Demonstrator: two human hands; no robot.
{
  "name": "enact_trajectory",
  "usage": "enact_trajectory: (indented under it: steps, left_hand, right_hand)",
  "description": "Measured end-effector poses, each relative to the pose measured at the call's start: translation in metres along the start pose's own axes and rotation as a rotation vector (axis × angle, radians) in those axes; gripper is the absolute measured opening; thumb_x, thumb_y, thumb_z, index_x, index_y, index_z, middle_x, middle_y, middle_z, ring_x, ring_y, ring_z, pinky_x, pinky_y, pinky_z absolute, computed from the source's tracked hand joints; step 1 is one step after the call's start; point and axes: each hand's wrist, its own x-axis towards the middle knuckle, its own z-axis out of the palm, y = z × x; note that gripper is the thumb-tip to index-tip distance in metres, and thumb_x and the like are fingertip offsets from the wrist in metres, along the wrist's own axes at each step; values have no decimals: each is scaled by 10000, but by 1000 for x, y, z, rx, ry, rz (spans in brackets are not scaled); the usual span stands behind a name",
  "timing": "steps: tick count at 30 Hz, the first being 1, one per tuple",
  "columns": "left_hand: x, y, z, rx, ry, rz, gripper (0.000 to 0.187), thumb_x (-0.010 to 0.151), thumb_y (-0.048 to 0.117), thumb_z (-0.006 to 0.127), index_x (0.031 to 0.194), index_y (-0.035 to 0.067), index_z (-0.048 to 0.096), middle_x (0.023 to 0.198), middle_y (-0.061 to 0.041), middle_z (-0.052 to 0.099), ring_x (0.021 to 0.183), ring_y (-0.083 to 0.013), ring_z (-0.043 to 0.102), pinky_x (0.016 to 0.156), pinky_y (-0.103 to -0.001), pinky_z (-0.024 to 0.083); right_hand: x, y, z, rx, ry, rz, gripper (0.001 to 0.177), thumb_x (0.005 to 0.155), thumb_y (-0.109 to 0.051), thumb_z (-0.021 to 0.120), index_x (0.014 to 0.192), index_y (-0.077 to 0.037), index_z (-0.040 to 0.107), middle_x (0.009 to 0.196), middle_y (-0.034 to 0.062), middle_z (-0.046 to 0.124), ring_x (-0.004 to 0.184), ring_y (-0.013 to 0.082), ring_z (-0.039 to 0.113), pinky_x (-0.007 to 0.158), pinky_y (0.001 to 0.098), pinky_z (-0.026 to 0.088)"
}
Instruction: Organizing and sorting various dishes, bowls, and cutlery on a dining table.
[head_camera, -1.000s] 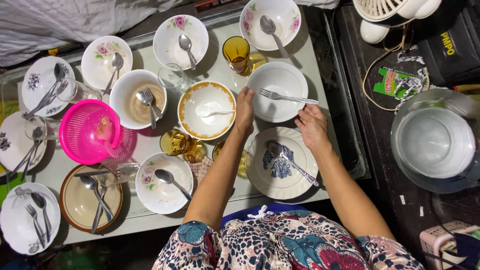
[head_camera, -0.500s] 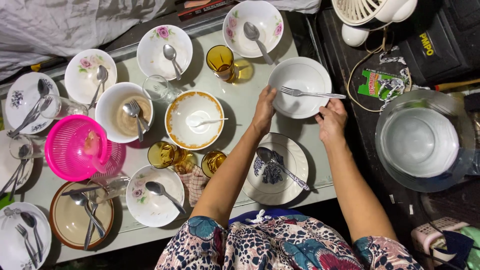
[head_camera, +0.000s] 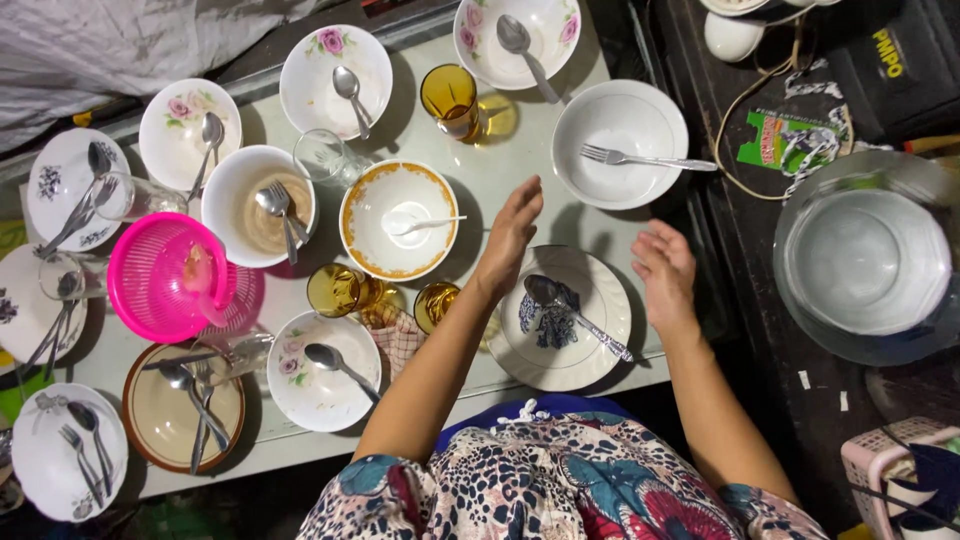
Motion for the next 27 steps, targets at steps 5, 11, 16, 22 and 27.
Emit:
enact_trajectory:
  steps: [5, 11, 16, 22, 27]
  left_hand:
    - [-51, -33, -11, -45, -34, -53, 569, 1020, 231, 548, 1535, 18, 436, 1560, -151, 476, 1274, -283, 428, 1115, -406, 385]
    - [-71, -98, -26, -49, 30, -44, 538, 996, 182, 575, 1496, 8, 483, 1473, -145, 554, 1358, -242, 502, 1139, -337, 374]
    - [-80, -119, -27, -87, 44, -51, 572, 998, 194, 577, 1525, 22, 435, 1533, -133, 498, 1430, -227, 444, 1185, -329, 310]
    - [-99, -116, -23, -143, 79, -23, 676, 1009, 249, 565, 1590, 47, 288, 1658, -145, 326, 1516, -256, 332, 1225, -364, 242]
    - [-116, -97, -18, -278, 33, -141, 686, 1000, 402, 461, 1611, 184, 237, 1643, -107, 349, 1488, -217, 365, 1150, -417, 305]
  right_hand:
    - [-74, -4, 19, -749, -81, -323, 186, 853, -169, 784, 1025, -108, 748, 1035, 23, 624, 910, 148, 587, 808, 312, 527]
    - [-112, -5, 37, -1355, -269, -558, 215, 746, -259, 864, 908, -131, 803, 901, 43, 631, 943, 242, 545, 843, 407, 444]
    - [-116, 8, 32, -1530, -266, -613, 234, 764, -272, 843, 934, -118, 796, 954, 72, 635, 1010, 268, 539, 866, 450, 415]
    - [-112, 18, 17, -1319, -238, -446, 185, 845, -276, 830, 870, -100, 780, 828, 53, 687, 837, 216, 622, 768, 399, 497]
    - [-109, 21, 3, -554, -364, -13, 144, 910, -186, 752, 922, -43, 748, 742, 19, 690, 648, 58, 603, 581, 209, 471]
